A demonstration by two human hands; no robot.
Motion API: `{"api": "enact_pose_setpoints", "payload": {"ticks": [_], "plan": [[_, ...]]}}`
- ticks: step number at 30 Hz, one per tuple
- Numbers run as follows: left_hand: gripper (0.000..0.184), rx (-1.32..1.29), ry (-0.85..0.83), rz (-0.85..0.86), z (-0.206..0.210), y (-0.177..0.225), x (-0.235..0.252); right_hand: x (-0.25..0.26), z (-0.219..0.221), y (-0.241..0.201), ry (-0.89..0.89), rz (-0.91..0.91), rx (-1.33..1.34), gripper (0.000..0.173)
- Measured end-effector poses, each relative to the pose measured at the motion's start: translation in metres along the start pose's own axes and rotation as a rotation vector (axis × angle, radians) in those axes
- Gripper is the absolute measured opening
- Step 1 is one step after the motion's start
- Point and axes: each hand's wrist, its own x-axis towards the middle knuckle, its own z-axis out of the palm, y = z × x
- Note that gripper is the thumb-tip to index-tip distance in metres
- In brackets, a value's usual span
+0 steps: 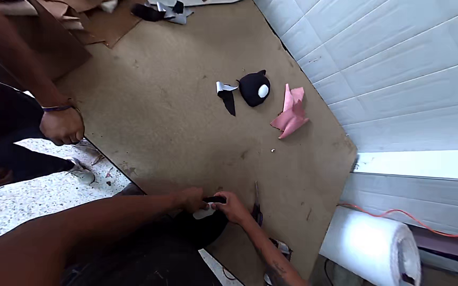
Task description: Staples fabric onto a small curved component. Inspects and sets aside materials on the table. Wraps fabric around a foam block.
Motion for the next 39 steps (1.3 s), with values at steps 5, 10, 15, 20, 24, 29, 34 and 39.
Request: {"api": "enact_pose_setpoints", "payload": {"ticks": [5,10,15,20,24,29,34,39], "plan": [[0.045,-0.017,0.010,-0.082,0.006,-0.001,0.008,0.000,0.013,0.006,0.072,0.047,0.056,0.033],[0.044,-0.044,0.055,-0.134,0.003,0.001,0.012,0.008,0.005,0.005,0.063,0.051,0.067,0.034],[0.041,0.112,0.183,0.052,-0.035,0.044,-0.016,-0.036,-0.034,-0.005,0.339,-0.077,0.107,0.036],[0.029,0.687,0.544,0.257,-0.067,0.116,-0.061,-0.126,-0.056,0.034,1.062,-0.273,0.286,0.047],[0.033,0.831,0.650,0.338,-0.034,0.074,-0.039,-0.169,0.040,0.150,1.345,0.127,0.403,0.048],[0.050,0.725,0.629,0.359,0.007,0.019,-0.017,-0.203,0.165,0.245,1.321,0.498,0.261,0.058],[0.098,0.869,0.563,0.273,-0.030,-0.011,-0.007,-0.195,0.154,0.267,1.233,0.535,0.175,0.072],[0.107,0.961,0.404,0.266,-0.052,-0.012,-0.003,-0.192,0.132,0.279,1.135,0.566,0.249,0.082]]}}
